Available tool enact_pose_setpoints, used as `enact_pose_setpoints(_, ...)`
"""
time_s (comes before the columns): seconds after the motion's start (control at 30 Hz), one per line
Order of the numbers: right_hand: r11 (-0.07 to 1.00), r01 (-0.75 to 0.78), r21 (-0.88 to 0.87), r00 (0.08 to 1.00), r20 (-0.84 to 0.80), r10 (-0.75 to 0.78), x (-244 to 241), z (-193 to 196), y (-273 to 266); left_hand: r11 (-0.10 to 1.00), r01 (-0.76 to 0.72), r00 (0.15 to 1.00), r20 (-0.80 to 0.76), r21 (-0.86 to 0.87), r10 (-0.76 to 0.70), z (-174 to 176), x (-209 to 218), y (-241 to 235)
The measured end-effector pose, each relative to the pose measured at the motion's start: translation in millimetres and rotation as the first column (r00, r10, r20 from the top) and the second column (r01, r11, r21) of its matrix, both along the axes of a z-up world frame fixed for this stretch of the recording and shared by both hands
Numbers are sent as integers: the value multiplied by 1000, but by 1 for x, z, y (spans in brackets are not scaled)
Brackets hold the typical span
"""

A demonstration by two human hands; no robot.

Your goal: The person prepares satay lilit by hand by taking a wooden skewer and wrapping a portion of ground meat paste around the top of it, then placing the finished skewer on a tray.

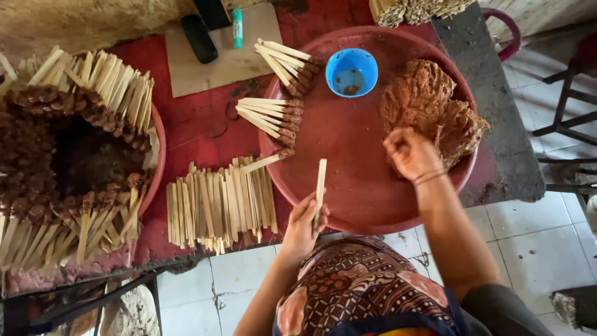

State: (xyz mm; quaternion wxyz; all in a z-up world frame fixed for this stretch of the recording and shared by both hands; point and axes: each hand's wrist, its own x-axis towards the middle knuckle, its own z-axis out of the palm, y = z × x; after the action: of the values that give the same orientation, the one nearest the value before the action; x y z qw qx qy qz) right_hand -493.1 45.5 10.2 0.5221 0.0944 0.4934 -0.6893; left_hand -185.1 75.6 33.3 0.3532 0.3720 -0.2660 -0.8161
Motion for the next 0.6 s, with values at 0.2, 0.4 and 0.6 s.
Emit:
enact_pose_setpoints(0.2,946,-230,-228,969,32,244,43,-21,23,991,130,992,-5,35,-130,-28,-51,7)
enact_pose_setpoints(0.4,909,-211,-359,927,221,303,31,24,21,967,174,984,-83,187,-161,-41,-98,6)
enact_pose_setpoints(0.6,941,-272,-202,951,-206,231,24,9,13,979,39,988,140,201,-68,-39,-143,8)
